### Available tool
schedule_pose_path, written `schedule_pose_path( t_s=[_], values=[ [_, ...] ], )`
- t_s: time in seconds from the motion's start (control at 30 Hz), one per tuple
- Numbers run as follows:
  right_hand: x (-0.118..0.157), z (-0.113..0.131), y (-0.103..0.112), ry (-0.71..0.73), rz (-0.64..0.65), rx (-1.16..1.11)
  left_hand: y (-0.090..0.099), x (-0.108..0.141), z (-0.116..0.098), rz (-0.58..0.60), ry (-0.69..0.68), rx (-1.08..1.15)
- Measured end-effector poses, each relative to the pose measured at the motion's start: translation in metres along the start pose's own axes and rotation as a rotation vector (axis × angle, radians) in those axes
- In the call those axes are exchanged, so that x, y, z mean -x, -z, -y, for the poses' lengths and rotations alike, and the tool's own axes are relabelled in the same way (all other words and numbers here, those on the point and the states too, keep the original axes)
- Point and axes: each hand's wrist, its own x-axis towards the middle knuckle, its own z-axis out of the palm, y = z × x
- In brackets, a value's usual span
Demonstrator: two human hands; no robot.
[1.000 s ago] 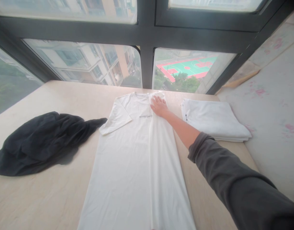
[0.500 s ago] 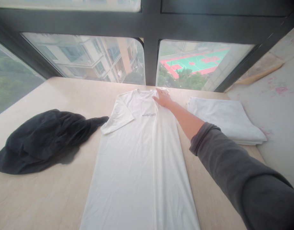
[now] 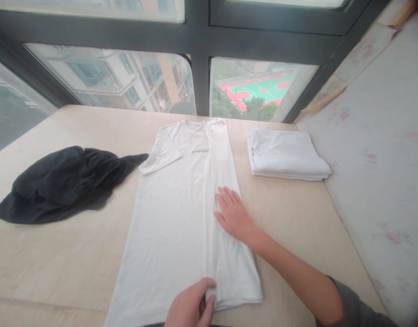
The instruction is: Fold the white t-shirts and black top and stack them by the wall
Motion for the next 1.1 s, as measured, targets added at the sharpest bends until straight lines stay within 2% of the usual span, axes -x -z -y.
schedule_pose_path(
  t_s=[0.13, 0.23, 0.33, 0.4, 0.5, 0.57, 0.7, 0.77, 0.9, 1.1],
  values=[
    [0.076, 0.028, -0.011, 0.076, 0.019, -0.026, 0.011, 0.003, -0.01, -0.045, 0.019, 0.09],
    [0.129, 0.045, -0.015, 0.13, 0.027, 0.011, 0.011, 0.004, -0.009, -0.082, 0.014, 0.126],
    [0.168, 0.052, -0.016, 0.226, 0.044, 0.057, 0.006, 0.003, -0.004, -0.086, -0.015, 0.111],
    [0.184, 0.051, -0.017, 0.291, 0.053, 0.086, 0.003, 0.003, -0.002, -0.085, -0.026, 0.081],
    [0.193, 0.047, -0.017, 0.316, 0.066, 0.115, 0.001, 0.005, 0.002, -0.092, -0.035, 0.024],
    [0.193, 0.045, -0.017, 0.31, 0.083, 0.118, 0.002, 0.007, 0.009, -0.172, -0.05, -0.032],
    [0.193, 0.038, -0.013, 0.298, 0.103, 0.131, 0.012, 0.005, 0.037, -0.588, -0.164, -0.344],
    [0.193, 0.029, -0.009, 0.299, 0.103, 0.151, 0.018, 0.002, 0.053, -0.709, -0.18, -0.548],
    [0.191, 0.01, 0.002, 0.313, 0.091, 0.169, 0.022, -0.007, 0.069, -0.703, -0.143, -0.749],
    [0.189, -0.001, 0.003, 0.332, 0.062, 0.181, 0.018, -0.015, 0.061, -0.67, -0.1, -0.77]
  ],
)
